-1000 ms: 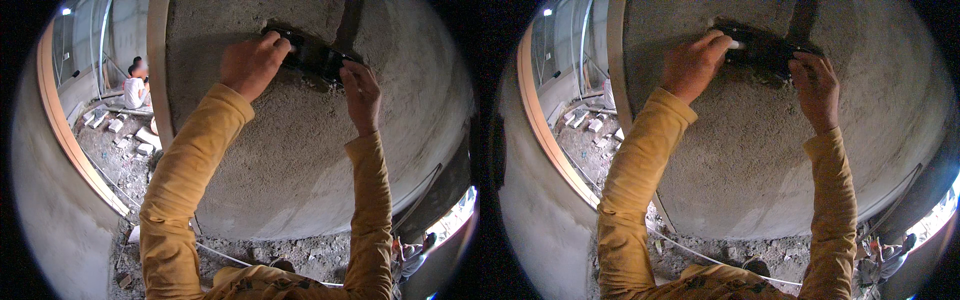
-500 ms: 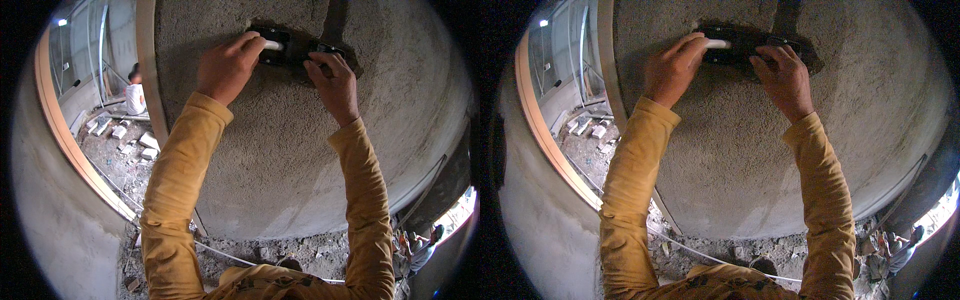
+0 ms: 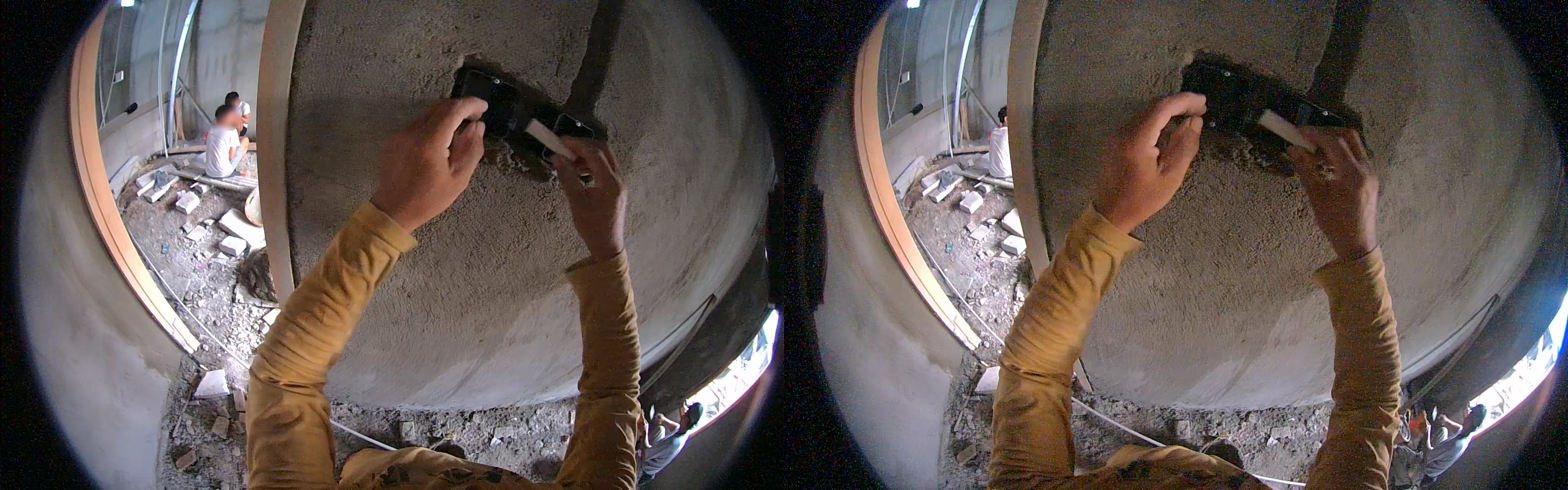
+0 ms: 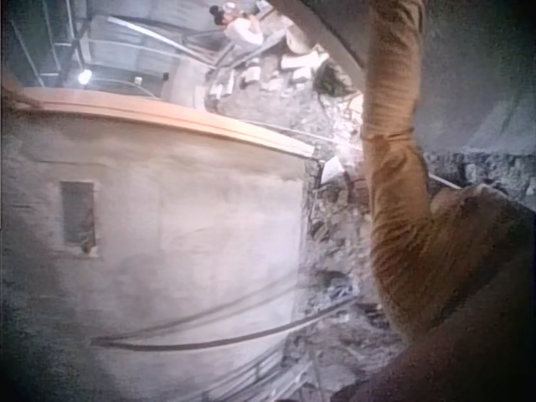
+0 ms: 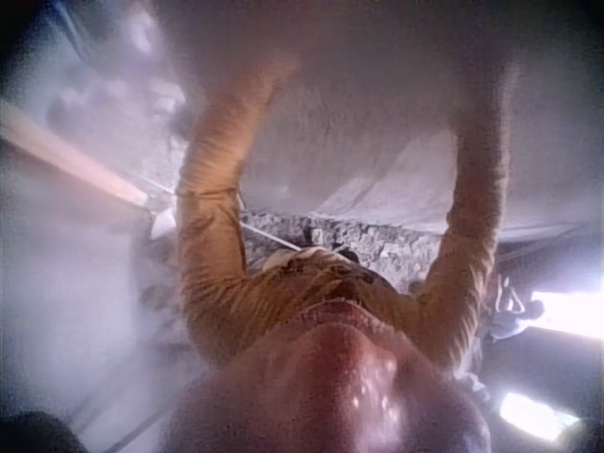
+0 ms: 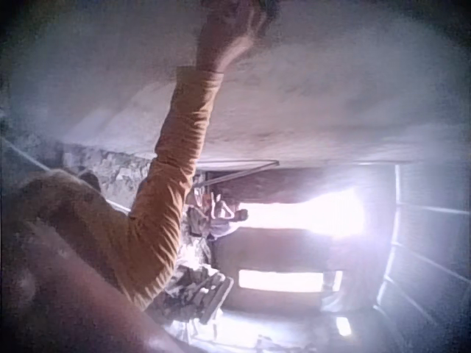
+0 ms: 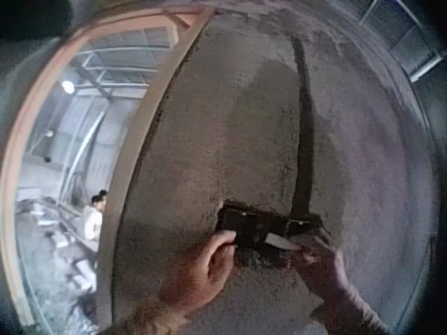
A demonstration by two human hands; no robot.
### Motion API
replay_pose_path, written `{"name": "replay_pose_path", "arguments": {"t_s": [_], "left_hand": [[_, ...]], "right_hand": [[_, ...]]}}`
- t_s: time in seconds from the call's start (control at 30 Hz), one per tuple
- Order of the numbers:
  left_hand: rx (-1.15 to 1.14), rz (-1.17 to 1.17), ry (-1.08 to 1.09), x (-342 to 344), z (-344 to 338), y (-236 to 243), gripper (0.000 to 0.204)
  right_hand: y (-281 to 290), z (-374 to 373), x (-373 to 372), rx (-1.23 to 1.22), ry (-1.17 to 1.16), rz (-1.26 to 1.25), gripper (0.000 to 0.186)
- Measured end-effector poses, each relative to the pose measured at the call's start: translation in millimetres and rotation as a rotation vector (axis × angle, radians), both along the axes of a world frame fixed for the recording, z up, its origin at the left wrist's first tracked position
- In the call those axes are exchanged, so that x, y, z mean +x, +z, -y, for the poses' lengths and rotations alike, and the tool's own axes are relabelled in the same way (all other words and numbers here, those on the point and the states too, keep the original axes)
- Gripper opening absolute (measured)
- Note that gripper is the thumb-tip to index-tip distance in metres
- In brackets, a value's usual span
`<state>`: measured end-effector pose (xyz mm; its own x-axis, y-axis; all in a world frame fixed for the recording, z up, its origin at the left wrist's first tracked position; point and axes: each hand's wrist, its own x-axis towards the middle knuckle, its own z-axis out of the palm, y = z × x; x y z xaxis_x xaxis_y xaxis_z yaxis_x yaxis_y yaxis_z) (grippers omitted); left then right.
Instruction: The person installs a black electrical box into a hole in a concrete wall, then uses a trowel to scoop cement from a bucket and apply it around the box to secure it in place.
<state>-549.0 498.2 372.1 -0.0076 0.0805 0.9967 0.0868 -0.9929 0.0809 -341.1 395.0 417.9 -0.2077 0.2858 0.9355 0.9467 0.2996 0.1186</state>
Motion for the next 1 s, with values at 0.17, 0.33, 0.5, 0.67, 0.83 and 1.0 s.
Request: {"name": "replay_pose_path", "arguments": {"t_s": [0.17,0.33,0.5,0.67,0.83,1.0], "left_hand": [[0.194,0.085,0.210,25,-5,14,0.031],[0.142,0.002,0.342,48,-8,7,0.051],[0.078,0.070,0.428,67,-14,1,0.058],[-0.025,0.029,0.490,82,-14,-2,0.060],[-0.035,0.033,0.511,85,-13,-1,0.063],[-0.054,0.059,0.538,90,-12,0,0.064]], "right_hand": [[11,-4,-2,0.026,-0.143,0.048,0.022],[13,-16,-13,0.001,-0.271,0.134,0.024],[14,-24,-19,0.023,-0.272,0.187,0.020],[14,-30,-11,0.105,-0.224,0.268,0.022],[11,-36,-8,0.083,-0.230,0.248,0.019],[9,-39,-7,0.089,-0.195,0.239,0.021]]}}
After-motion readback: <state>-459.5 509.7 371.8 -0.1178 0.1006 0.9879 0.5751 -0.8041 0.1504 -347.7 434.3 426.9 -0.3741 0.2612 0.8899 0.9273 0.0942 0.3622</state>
